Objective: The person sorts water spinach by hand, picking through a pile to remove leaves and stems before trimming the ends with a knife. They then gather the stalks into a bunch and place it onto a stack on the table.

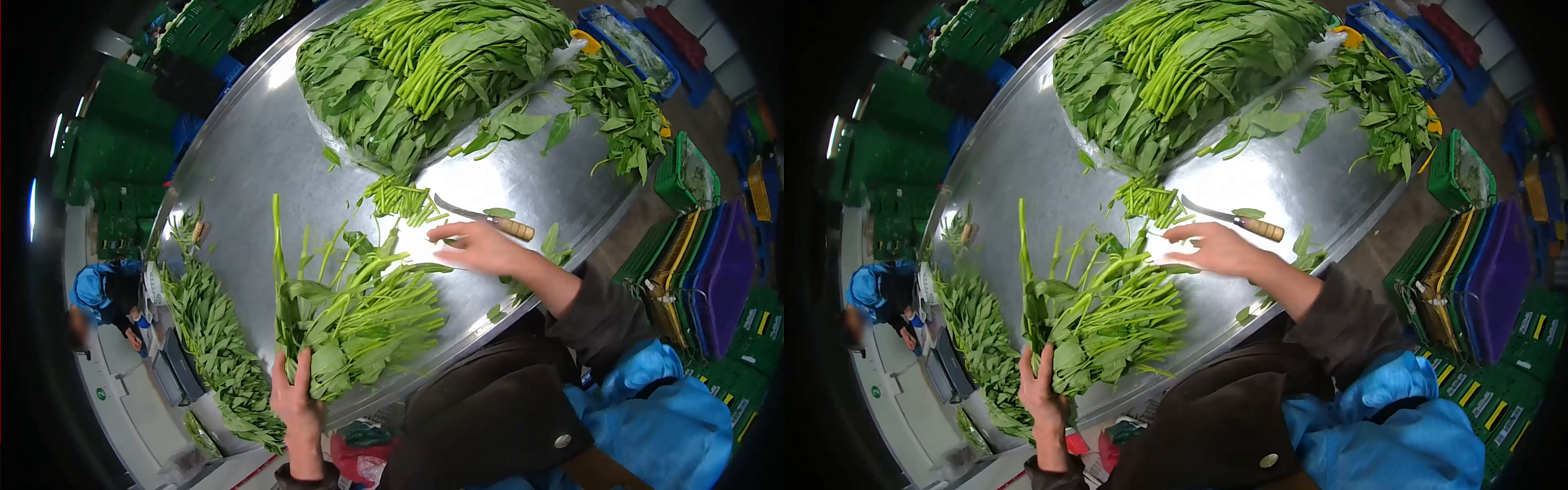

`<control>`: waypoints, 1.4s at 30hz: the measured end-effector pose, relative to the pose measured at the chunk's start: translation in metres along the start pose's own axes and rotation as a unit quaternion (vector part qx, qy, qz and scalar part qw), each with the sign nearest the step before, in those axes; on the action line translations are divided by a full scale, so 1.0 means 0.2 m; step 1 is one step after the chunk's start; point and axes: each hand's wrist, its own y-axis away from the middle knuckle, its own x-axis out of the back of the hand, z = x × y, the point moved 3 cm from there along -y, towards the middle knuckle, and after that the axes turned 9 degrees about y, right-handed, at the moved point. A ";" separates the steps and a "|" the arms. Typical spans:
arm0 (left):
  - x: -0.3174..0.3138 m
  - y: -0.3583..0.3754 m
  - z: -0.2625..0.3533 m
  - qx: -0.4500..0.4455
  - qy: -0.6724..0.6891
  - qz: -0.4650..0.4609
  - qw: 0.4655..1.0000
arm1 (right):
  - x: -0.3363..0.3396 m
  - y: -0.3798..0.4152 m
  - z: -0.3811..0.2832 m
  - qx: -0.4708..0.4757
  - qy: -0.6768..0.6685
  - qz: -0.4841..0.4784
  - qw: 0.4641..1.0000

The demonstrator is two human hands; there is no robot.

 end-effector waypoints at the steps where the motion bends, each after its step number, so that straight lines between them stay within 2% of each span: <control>1: 0.03 -0.01 0.02 -0.028 -0.014 0.005 1.000 | -0.08 -0.01 -0.09 0.069 0.176 -0.067 0.980; 2: 0.06 -0.03 0.03 -0.057 -0.027 0.010 0.998 | -0.15 -0.04 -0.16 0.104 0.244 -0.118 0.957; 3: 0.09 -0.04 0.04 -0.067 -0.038 0.009 0.997 | -0.28 -0.10 -0.12 0.176 0.236 -0.041 0.955; 4: 0.11 -0.05 0.05 -0.069 -0.041 0.008 0.997 | -0.29 -0.13 -0.15 0.177 0.232 -0.038 0.956; 6: 0.17 -0.07 0.06 -0.095 -0.073 0.013 0.993 | -0.31 -0.17 -0.21 0.147 0.204 -0.159 0.955; 7: 0.20 -0.06 0.04 -0.100 -0.086 0.024 0.991 | -0.30 -0.17 -0.15 0.225 0.110 -0.139 0.958; 8: 0.22 -0.05 0.02 -0.117 -0.081 0.033 0.989 | -0.24 -0.18 -0.05 0.228 0.112 -0.142 0.957; 9: 0.25 -0.03 0.01 -0.123 -0.091 0.035 0.988 | -0.11 -0.22 0.08 0.115 -0.026 -0.065 0.991; 10: 0.27 -0.01 0.02 -0.129 -0.101 0.036 0.986 | -0.04 -0.24 0.13 -0.004 -0.163 0.015 0.987; 11: 0.27 -0.01 0.02 -0.125 -0.103 0.038 0.986 | -0.04 -0.25 0.12 -0.001 -0.161 0.011 0.987; 13: 0.27 -0.04 0.06 -0.150 -0.107 0.030 0.982 | -0.08 -0.20 -0.11 0.128 0.054 -0.071 0.988; 14: 0.25 -0.06 0.08 -0.166 -0.114 0.026 0.979 | -0.18 -0.13 -0.25 0.124 0.186 -0.030 0.974; 15: 0.23 -0.09 0.12 -0.180 -0.112 0.026 0.977 | -0.34 -0.16 -0.29 0.130 0.258 -0.023 0.957; 17: 0.20 -0.12 0.17 -0.211 -0.117 0.032 0.970 | -0.47 -0.22 -0.39 0.129 0.168 -0.191 0.959; 18: 0.20 -0.12 0.17 -0.214 -0.116 0.033 0.969 | -0.50 -0.23 -0.31 0.128 0.167 -0.187 0.959; 19: 0.21 -0.12 0.17 -0.207 -0.108 0.040 0.972 | -0.50 -0.27 -0.21 0.198 -0.019 -0.097 0.975; 20: 0.21 -0.10 0.16 -0.196 -0.099 0.049 0.974 | -0.46 -0.27 -0.13 0.259 -0.202 -0.006 0.944; 21: 0.22 -0.08 0.13 -0.194 -0.099 0.052 0.975 | -0.40 -0.25 -0.09 0.259 -0.198 -0.011 0.945; 24: 0.24 -0.04 0.09 -0.179 -0.089 0.056 0.978 | -0.01 -0.28 0.09 0.105 0.005 0.095 0.990; 26: 0.25 -0.05 0.10 -0.183 -0.089 0.052 0.978 | 0.15 -0.25 0.16 -0.009 0.136 0.171 0.976; 27: 0.24 -0.07 0.12 -0.199 -0.093 0.056 0.974 | 0.18 -0.14 -0.17 -0.090 0.307 0.080 0.944; 29: 0.22 -0.10 0.15 -0.223 -0.096 0.051 0.969 | 0.03 -0.22 -0.21 0.064 0.256 0.148 0.953; 30: 0.21 -0.11 0.17 -0.233 -0.092 0.047 0.967 | 0.03 -0.16 -0.41 0.024 0.319 -0.014 0.947; 31: 0.21 -0.13 0.18 -0.241 -0.088 0.046 0.965 | -0.09 -0.25 -0.36 0.035 0.365 -0.095 0.925; 32: 0.21 -0.14 0.18 -0.246 -0.088 0.045 0.964 | -0.12 -0.29 -0.26 0.033 0.364 -0.090 0.926; 33: 0.22 -0.13 0.18 -0.248 -0.090 0.047 0.963 | -0.14 -0.33 -0.20 0.122 0.246 -0.067 0.959; 34: 0.21 -0.13 0.17 -0.248 -0.093 0.050 0.963 | -0.12 -0.33 -0.22 0.210 0.124 -0.045 0.969; 35: 0.22 -0.12 0.16 -0.242 -0.089 0.056 0.965 | -0.08 -0.33 -0.14 -0.002 -0.259 0.037 0.965; 36: 0.22 -0.10 0.15 -0.237 -0.090 0.058 0.965 | -0.02 -0.39 0.06 0.049 -0.590 -0.102 0.799; 37: 0.23 -0.09 0.14 -0.227 -0.093 0.058 0.968 | 0.10 -0.31 0.00 0.003 -0.703 -0.057 0.708; 38: 0.23 -0.09 0.13 -0.219 -0.095 0.059 0.969 | 0.15 -0.34 0.14 0.018 -0.669 -0.070 0.740; 39: 0.23 -0.10 0.13 -0.219 -0.095 0.061 0.969 | 0.14 -0.33 0.08 -0.056 -0.375 -0.030 0.925; 40: 0.22 -0.11 0.14 -0.214 -0.100 0.060 0.970 | 0.15 -0.29 -0.06 -0.122 -0.033 0.015 0.992; 41: 0.22 -0.11 0.14 -0.209 -0.104 0.056 0.971 | 0.14 -0.19 -0.26 -0.042 0.166 -0.031 0.985; 42: 0.21 -0.12 0.15 -0.211 -0.103 0.054 0.971 | 0.06 -0.19 -0.28 0.042 0.065 -0.022 0.997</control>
